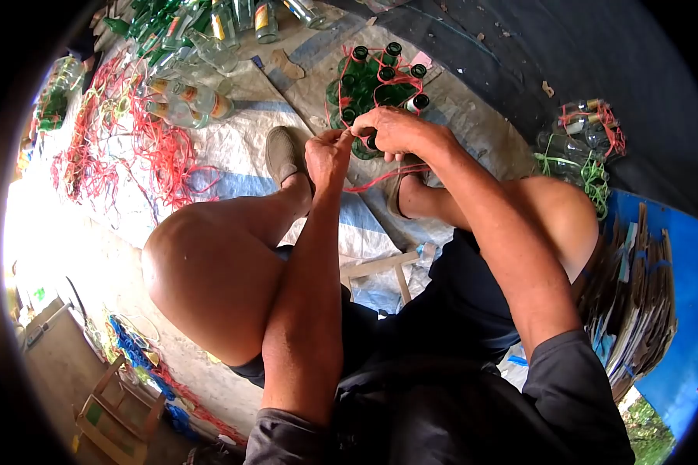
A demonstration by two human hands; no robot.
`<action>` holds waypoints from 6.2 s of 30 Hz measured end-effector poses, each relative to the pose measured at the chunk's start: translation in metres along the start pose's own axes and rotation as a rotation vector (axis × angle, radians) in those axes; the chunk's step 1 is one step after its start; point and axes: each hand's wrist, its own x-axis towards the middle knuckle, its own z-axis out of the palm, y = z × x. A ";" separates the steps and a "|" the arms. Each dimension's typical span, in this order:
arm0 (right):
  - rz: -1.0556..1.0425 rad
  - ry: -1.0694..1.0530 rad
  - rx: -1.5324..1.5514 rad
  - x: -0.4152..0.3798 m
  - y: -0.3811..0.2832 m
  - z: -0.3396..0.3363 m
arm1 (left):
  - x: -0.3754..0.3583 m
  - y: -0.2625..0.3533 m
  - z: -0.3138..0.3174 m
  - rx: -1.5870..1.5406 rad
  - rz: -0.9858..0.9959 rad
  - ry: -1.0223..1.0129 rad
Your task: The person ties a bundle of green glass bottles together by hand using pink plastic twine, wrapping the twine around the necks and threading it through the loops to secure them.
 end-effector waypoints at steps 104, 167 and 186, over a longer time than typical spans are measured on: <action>-0.114 0.984 0.051 -0.001 0.034 0.099 | 0.017 0.055 -0.032 0.509 0.507 -0.106; -0.326 1.004 -0.190 -0.046 0.054 0.088 | -0.071 0.047 -0.029 0.869 0.554 -0.079; -0.370 1.139 -0.095 -0.021 0.064 0.100 | -0.014 0.119 -0.016 1.462 1.057 -0.549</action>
